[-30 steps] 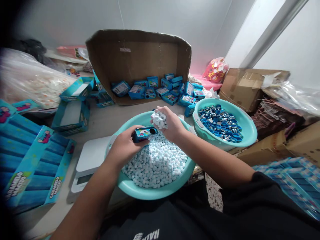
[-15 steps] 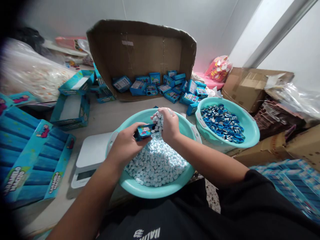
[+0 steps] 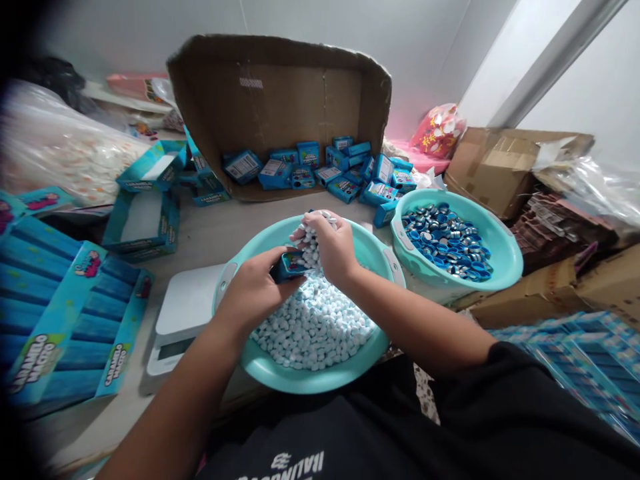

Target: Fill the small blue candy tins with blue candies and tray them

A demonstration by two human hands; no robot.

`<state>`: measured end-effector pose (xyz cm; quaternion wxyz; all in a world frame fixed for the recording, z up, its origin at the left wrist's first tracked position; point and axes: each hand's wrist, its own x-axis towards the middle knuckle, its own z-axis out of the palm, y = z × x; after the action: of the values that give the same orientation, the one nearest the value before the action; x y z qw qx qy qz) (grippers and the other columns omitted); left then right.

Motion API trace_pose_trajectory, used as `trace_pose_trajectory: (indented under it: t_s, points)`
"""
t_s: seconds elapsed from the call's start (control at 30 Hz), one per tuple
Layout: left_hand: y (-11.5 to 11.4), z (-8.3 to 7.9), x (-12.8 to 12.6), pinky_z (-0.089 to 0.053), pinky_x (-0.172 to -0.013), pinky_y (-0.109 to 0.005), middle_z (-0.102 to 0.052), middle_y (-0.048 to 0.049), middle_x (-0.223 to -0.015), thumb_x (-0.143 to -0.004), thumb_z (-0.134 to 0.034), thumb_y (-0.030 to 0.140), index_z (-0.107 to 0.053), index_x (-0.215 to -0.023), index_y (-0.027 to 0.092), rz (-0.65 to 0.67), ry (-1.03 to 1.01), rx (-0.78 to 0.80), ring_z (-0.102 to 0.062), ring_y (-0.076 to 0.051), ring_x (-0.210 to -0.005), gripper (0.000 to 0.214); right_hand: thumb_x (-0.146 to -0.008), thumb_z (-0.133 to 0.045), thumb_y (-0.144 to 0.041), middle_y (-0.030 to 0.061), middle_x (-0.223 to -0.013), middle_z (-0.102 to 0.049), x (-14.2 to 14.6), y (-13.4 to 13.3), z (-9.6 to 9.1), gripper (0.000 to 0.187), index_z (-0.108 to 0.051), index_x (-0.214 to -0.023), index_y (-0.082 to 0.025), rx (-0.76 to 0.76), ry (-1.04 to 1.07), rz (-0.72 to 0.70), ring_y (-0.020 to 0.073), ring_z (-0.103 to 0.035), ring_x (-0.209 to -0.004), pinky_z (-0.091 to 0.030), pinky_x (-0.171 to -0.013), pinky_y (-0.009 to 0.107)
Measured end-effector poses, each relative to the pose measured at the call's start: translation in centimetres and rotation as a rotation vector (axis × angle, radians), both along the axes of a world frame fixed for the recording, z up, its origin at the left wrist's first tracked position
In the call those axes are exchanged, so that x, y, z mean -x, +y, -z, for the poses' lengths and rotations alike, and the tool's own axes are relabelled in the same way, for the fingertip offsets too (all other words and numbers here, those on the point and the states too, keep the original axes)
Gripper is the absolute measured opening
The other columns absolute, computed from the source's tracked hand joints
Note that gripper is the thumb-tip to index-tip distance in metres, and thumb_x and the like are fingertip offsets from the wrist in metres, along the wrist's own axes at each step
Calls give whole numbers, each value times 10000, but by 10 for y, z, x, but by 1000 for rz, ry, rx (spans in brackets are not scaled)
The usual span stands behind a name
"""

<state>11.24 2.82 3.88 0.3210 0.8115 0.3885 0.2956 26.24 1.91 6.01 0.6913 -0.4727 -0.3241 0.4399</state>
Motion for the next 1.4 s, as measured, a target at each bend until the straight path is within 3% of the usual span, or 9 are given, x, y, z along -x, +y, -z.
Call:
trace_pose_trajectory:
  t_s: [0.23, 0.53, 0.77, 0.97, 1.1, 1.23, 1.4]
  points:
    - [-2, -5, 2, -525, -867, -350, -741, -35, -1060, -762, -764, 217, -678, -1130, 237, -6, -21, -12, -690, -240, -945, 379, -781, -616, -319, -14, -614, -640, 0, -3, -2, 144, -653, -730, -190, -108, -35, -41, 169, -674, -686, -549, -716, 325]
    - [-1, -5, 3, -524, -876, -331, -734, -29, -1075, -798, -755, 229, -667, -1171, 230, 59, -60, -25, -686, -223, -966, 384, -807, -647, -360, -4, -664, -692, -4, 1, -2, 169, -666, -750, -202, -195, -69, -91, 150, -677, -651, -551, -704, 306]
    - [-2, -3, 3, -538, -836, -293, -735, -17, -1041, -817, -760, 264, -654, -1156, 224, 40, -151, -66, -695, -193, -903, 358, -847, -654, -433, -13, -656, -656, -5, -5, -4, 248, -655, -747, -207, -241, -110, -100, 146, -666, -651, -559, -698, 308]
    - [-4, -3, 0, -545, -867, -331, -729, -49, -1054, -831, -739, 256, -623, -1174, 207, 17, -113, -115, -697, -231, -971, 366, -927, -605, -411, 1, -696, -668, -4, -7, -3, 251, -688, -811, -204, -333, -152, -152, 153, -675, -696, -548, -724, 314]
    - [-4, -1, 0, -539, -903, -371, -718, -98, -1119, -829, -727, 229, -622, -1191, 173, 93, -70, -143, -686, -266, -1031, 381, -971, -560, -440, 24, -799, -695, -4, -11, -3, 281, -693, -882, -209, -375, -295, -215, 166, -680, -791, -553, -813, 348]
    - [-4, -3, 3, -546, -882, -358, -732, -68, -1065, -823, -742, 260, -649, -1158, 190, -3, -96, -120, -695, -245, -984, 354, -947, -612, -430, 38, -922, -704, -15, -17, -3, 221, -666, -969, -217, -347, -454, -182, 174, -673, -908, -557, -854, 341]
    - [-4, -4, 6, -533, -923, -345, -737, -27, -1105, -835, -729, 249, -667, -1162, 242, -52, -168, -96, -693, -217, -1006, 333, -887, -693, -292, 74, -1028, -673, -34, -18, 3, 136, -712, -991, -207, -387, -966, -193, 197, -644, -970, -542, -880, 362]
